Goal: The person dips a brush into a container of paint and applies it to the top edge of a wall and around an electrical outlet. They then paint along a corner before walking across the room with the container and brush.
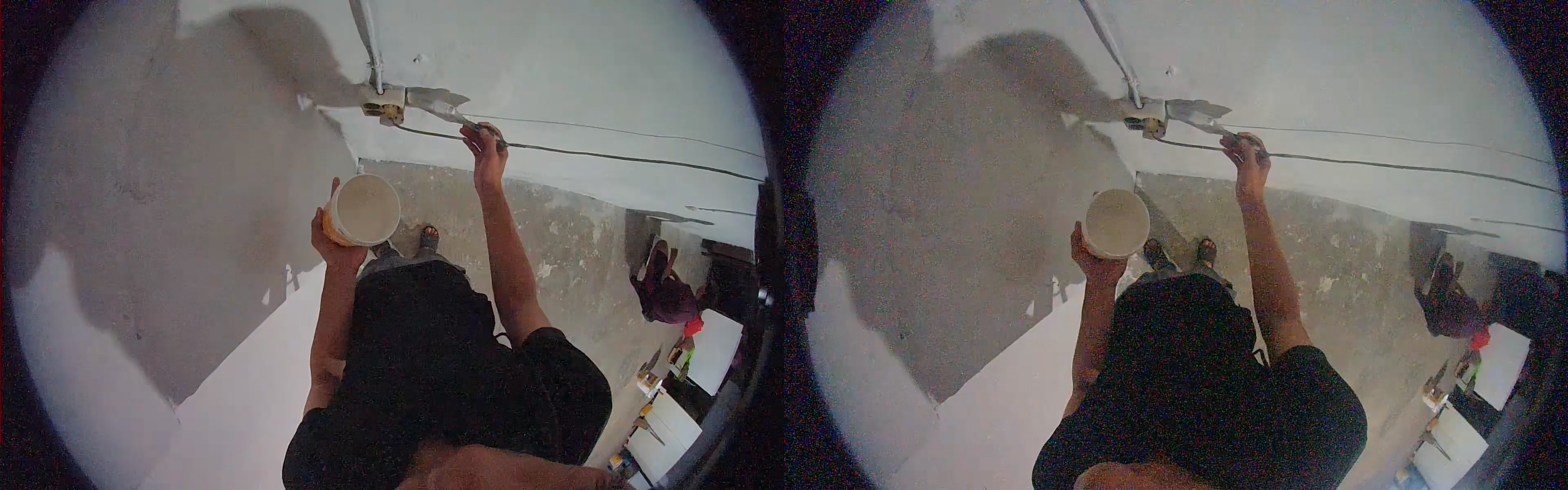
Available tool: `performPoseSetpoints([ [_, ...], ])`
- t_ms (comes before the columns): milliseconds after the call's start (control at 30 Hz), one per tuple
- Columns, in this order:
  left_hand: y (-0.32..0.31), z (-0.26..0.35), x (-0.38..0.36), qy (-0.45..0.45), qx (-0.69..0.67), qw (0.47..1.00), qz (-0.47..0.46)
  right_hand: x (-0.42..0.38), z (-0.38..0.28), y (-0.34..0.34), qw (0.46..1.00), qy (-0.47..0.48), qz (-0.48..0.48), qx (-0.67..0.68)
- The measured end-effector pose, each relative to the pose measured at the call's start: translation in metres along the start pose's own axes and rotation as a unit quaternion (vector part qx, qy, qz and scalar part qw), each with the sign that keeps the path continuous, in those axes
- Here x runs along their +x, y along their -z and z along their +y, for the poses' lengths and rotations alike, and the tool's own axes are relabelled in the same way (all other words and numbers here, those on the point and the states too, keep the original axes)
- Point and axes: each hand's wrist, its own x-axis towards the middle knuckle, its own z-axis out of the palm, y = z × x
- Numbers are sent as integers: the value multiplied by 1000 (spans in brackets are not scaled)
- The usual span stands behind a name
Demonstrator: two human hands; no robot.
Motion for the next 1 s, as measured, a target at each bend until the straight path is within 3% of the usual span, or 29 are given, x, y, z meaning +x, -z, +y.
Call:
performPoseSetpoints([
  [67,-3,2,-2,12,30,993,112,5,9,-2,1000,-3,4,3],
  [467,5,-1,1,8,28,999,43,3,31,5,999,-11,5,39],
  [600,16,-1,4,-5,33,997,73,-4,26,10,998,-15,43,32],
  [1000,7,-6,4,-9,64,993,100,-13,29,9,1000,-3,30,6],
])
